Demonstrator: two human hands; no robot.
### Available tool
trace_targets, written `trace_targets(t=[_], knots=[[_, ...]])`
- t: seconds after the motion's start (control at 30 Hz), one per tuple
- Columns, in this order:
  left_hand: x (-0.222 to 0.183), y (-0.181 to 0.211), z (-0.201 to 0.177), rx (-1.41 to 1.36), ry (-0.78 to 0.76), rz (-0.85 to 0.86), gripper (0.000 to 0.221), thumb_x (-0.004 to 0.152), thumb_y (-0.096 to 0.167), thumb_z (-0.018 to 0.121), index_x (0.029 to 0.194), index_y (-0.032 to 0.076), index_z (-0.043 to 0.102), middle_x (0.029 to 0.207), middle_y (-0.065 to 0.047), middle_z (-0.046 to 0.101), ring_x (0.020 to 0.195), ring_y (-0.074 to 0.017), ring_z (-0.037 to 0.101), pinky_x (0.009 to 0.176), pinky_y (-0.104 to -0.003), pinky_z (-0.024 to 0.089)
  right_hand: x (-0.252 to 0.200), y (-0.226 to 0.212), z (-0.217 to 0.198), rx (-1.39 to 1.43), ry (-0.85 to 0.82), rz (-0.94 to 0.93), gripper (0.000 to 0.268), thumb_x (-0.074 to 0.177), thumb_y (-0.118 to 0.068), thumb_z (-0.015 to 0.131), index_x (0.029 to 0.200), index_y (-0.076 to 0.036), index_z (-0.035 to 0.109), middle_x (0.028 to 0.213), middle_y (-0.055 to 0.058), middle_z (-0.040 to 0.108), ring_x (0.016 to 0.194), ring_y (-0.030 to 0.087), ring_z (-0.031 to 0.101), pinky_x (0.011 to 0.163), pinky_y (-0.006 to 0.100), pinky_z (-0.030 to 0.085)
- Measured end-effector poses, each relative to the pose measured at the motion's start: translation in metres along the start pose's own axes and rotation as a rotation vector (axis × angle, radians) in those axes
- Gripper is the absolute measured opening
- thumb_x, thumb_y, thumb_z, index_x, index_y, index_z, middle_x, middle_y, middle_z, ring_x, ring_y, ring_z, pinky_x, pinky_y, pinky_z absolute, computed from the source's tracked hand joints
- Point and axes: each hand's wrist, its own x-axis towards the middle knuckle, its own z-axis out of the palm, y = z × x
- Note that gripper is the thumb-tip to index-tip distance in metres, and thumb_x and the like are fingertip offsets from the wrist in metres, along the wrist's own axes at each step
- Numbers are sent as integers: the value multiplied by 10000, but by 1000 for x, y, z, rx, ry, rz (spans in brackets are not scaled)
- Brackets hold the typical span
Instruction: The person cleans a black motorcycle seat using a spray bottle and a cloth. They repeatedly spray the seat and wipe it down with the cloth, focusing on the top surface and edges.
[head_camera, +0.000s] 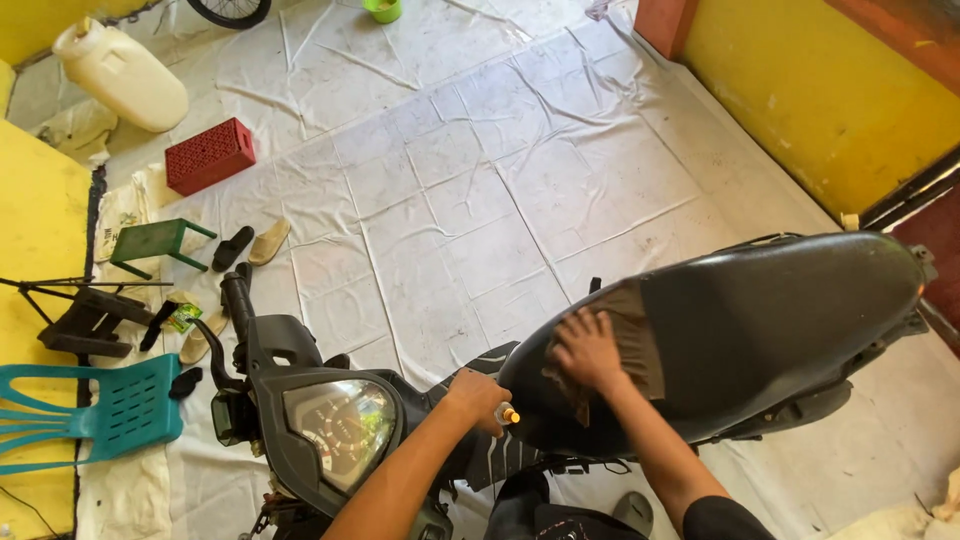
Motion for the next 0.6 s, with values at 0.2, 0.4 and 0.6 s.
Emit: trace_targets(t=[0.2, 0.4, 0.6], knots=[[-3, 1, -11, -18, 12, 12, 630, 715, 647, 710, 1280, 373, 655, 1122, -54, 737, 1090, -356, 707, 899, -545, 497, 2, -3, -35, 46, -161, -304, 489, 988, -622, 355, 1365, -402, 576, 1482, -81, 556, 1450, 213, 412, 1215, 523, 224], [0, 2, -13, -23, 30, -9, 650, 720, 656, 696, 1303, 375, 640, 1136, -57, 732, 1079, -363, 705, 913, -567, 476, 43, 31, 33, -32, -31, 154, 424, 978, -537, 410, 1276, -333, 634, 1444, 13, 596, 1474, 310, 404, 1217, 586, 228], [4, 1, -9, -19, 25, -4, 609, 724, 639, 709, 1277, 390, 656, 1138, -61, 741, 1116, -367, 701, 898, -547, 472, 6, -47, -18, 122, -216, -375, 477, 955, -603, 378, 1356, -429, 568, 1477, -98, 535, 1435, 223, 403, 1178, 552, 250]])
